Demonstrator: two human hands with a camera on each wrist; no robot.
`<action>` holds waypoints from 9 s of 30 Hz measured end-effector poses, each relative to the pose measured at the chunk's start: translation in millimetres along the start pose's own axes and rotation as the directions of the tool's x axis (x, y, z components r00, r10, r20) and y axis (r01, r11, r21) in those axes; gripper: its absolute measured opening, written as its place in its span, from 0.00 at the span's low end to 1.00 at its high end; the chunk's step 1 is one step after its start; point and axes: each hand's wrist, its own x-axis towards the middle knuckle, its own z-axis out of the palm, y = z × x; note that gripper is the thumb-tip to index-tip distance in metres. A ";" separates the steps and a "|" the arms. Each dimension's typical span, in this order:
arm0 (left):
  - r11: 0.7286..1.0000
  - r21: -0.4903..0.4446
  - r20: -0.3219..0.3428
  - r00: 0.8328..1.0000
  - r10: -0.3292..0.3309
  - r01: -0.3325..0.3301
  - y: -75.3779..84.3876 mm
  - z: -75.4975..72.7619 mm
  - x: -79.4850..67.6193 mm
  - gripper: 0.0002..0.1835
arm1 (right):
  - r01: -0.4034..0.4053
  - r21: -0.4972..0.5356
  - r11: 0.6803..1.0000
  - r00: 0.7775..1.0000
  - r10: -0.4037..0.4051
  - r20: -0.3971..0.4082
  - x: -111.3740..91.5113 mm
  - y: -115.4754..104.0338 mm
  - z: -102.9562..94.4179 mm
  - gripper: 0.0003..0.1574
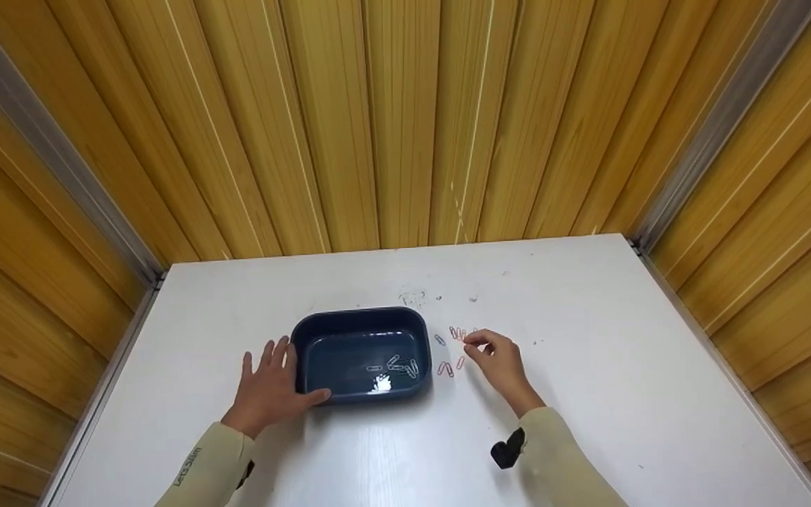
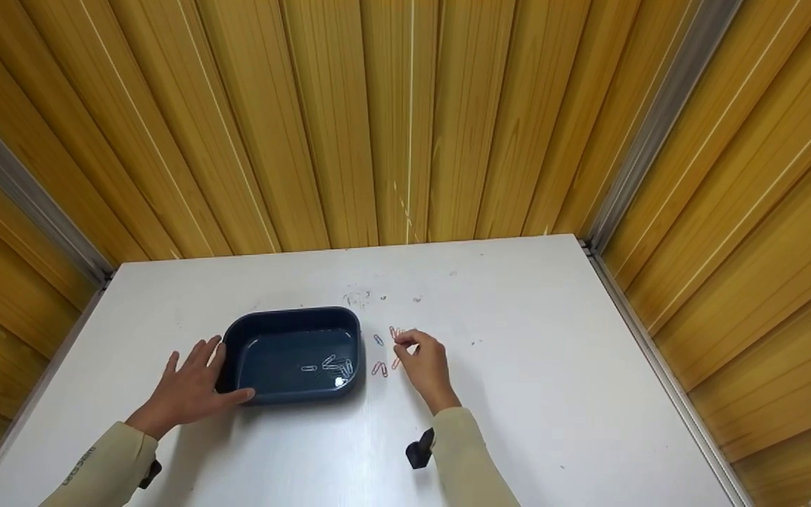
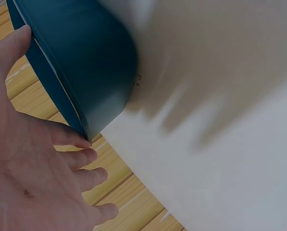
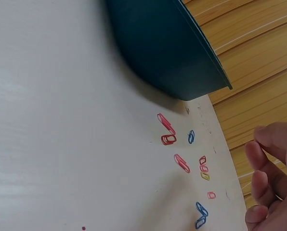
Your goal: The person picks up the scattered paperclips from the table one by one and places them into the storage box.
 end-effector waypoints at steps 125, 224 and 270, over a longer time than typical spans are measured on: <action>0.998 -0.001 0.016 0.998 0.057 -0.057 28.5 9.6 29.2 0.60 | -0.004 -0.134 0.991 1.000 0.002 -0.012 25.6 26.9 -3.1 0.06; 0.999 -0.007 0.026 0.999 0.038 -0.038 30.8 12.0 31.7 0.61 | 0.118 -0.080 0.990 0.993 -0.117 0.010 22.4 -9.2 -12.9 0.10; 0.998 -0.042 0.010 0.999 0.038 -0.037 26.2 14.1 31.2 0.63 | -0.006 -0.129 0.992 1.000 0.003 -0.022 24.7 27.9 -48.0 0.12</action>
